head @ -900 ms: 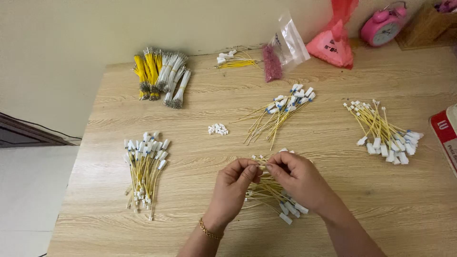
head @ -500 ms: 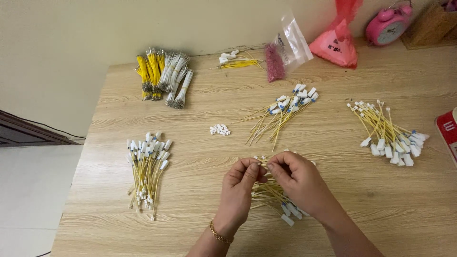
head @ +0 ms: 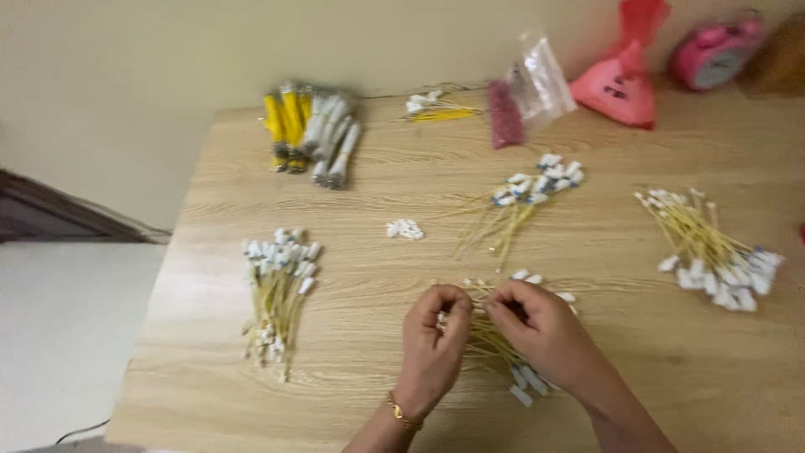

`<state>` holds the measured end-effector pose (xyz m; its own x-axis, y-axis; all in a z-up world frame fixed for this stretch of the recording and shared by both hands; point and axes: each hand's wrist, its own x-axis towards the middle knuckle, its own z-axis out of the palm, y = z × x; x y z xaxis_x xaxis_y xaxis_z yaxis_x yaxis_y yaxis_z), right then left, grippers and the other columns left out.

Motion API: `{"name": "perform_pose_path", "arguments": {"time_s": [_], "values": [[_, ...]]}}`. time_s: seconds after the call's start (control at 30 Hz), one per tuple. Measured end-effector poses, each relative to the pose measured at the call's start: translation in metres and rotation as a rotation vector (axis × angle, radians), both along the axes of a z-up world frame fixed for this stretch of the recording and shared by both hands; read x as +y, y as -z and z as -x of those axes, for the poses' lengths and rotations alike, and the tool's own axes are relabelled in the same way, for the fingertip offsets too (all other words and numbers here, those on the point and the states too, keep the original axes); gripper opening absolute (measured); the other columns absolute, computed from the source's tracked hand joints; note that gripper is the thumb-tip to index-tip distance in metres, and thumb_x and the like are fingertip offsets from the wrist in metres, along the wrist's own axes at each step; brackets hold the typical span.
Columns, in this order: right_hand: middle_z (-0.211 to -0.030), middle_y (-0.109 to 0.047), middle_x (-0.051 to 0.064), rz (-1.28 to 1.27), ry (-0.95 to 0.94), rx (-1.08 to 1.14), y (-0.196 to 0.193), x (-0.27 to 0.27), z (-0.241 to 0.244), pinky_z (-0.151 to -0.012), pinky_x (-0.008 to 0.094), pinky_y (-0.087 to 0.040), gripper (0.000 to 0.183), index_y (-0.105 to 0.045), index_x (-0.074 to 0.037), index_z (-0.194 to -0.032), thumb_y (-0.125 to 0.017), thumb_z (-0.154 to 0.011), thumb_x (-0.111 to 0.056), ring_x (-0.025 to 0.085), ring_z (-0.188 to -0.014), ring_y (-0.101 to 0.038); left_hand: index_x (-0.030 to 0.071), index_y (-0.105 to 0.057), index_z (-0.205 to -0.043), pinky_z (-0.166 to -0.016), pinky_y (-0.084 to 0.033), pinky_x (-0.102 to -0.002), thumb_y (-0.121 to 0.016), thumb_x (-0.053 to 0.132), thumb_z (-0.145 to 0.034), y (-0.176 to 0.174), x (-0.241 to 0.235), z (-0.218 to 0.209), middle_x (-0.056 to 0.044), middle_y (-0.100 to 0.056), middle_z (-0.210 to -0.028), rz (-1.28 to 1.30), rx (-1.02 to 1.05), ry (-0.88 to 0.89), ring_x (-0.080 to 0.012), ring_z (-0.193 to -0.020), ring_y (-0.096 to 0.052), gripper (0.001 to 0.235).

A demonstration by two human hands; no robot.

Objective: The person assembles small white plastic connectors onto yellow wires by hand. They repeatedly pick up a wire and a connector, fit the connector onto the wire end, and place the finished assembly into a growing pile on the table.

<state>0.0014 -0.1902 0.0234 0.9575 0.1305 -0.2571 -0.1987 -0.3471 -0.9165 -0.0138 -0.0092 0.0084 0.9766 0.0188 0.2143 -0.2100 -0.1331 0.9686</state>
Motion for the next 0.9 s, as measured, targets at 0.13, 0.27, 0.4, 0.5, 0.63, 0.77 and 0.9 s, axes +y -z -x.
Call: {"name": "perform_pose_path", "arguments": {"time_s": [0.13, 0.27, 0.4, 0.5, 0.63, 0.77, 0.9], "values": [[-0.078, -0.065, 0.002, -0.05, -0.019, -0.005, 0.025, 0.0, -0.004, -0.06, 0.026, -0.049, 0.014, -0.071, -0.003, -0.094, -0.072, -0.091, -0.016, 0.007, -0.069, -0.055, 0.001, -0.065, -0.098, -0.074, -0.051, -0.024, -0.059, 0.007, -0.102, 0.01, -0.001, 0.002, -0.002, -0.064, -0.088, 0.117, 0.063, 0.01, -0.0076, -0.083, -0.058, 0.008], [-0.083, -0.068, -0.001, -0.182, 0.018, -0.068, 0.03, 0.001, -0.006, -0.065, 0.024, -0.052, 0.013, -0.07, -0.003, -0.096, -0.069, -0.09, -0.014, 0.006, -0.075, -0.06, 0.003, -0.063, -0.102, -0.074, -0.05, -0.022, -0.058, 0.011, -0.105, 0.026, -0.002, 0.001, 0.0, -0.063, -0.086, 0.467, 0.352, 0.111, -0.0069, -0.08, -0.058, 0.01], [-0.08, -0.067, 0.001, -0.082, 0.008, -0.05, 0.025, 0.003, -0.006, -0.064, 0.026, -0.051, 0.014, -0.071, -0.002, -0.094, -0.068, -0.093, -0.016, 0.008, -0.073, -0.057, 0.003, -0.065, -0.103, -0.075, -0.051, -0.022, -0.059, 0.012, -0.106, 0.03, -0.002, 0.0, -0.001, -0.065, -0.086, 0.498, 0.358, 0.113, -0.0073, -0.08, -0.059, 0.011], [-0.075, -0.068, 0.002, 0.096, -0.037, -0.065, 0.02, 0.001, -0.007, -0.064, 0.028, -0.052, 0.016, -0.071, -0.003, -0.093, -0.068, -0.093, -0.019, 0.009, -0.071, -0.058, 0.006, -0.065, -0.101, -0.074, -0.052, -0.022, -0.059, 0.011, -0.102, 0.014, -0.002, -0.001, 0.001, -0.065, -0.085, 0.481, 0.422, 0.098, -0.0063, -0.079, -0.06, 0.008], [-0.075, -0.065, 0.003, 0.023, -0.059, -0.057, 0.027, -0.002, -0.005, -0.062, 0.029, -0.051, 0.016, -0.069, -0.003, -0.095, -0.068, -0.092, -0.019, 0.009, -0.07, -0.056, 0.003, -0.063, -0.098, -0.074, -0.05, -0.021, -0.059, 0.011, -0.105, 0.028, -0.001, -0.005, 0.001, -0.062, -0.087, 0.404, 0.323, 0.129, -0.0053, -0.081, -0.056, 0.011], [-0.073, -0.063, 0.002, 0.045, -0.066, -0.088, 0.025, -0.002, -0.006, -0.061, 0.028, -0.05, 0.015, -0.068, -0.003, -0.096, -0.066, -0.093, -0.018, 0.009, -0.067, -0.055, 0.006, -0.064, -0.096, -0.066, -0.048, -0.024, -0.056, 0.015, -0.102, 0.027, 0.013, -0.022, 0.003, -0.063, -0.086, 0.324, 0.435, 0.12, -0.007, -0.078, -0.056, 0.013], [-0.075, -0.061, 0.0, 0.001, 0.008, -0.089, 0.021, -0.005, -0.01, -0.059, 0.027, -0.048, 0.015, -0.07, -0.003, -0.097, -0.067, -0.093, -0.017, 0.008, -0.066, -0.053, 0.012, -0.074, -0.107, -0.066, -0.054, -0.029, -0.066, 0.024, -0.099, 0.033, 0.054, -0.068, -0.002, -0.074, -0.085, -0.284, 0.273, -0.214, -0.0125, -0.076, -0.065, 0.017]]}}
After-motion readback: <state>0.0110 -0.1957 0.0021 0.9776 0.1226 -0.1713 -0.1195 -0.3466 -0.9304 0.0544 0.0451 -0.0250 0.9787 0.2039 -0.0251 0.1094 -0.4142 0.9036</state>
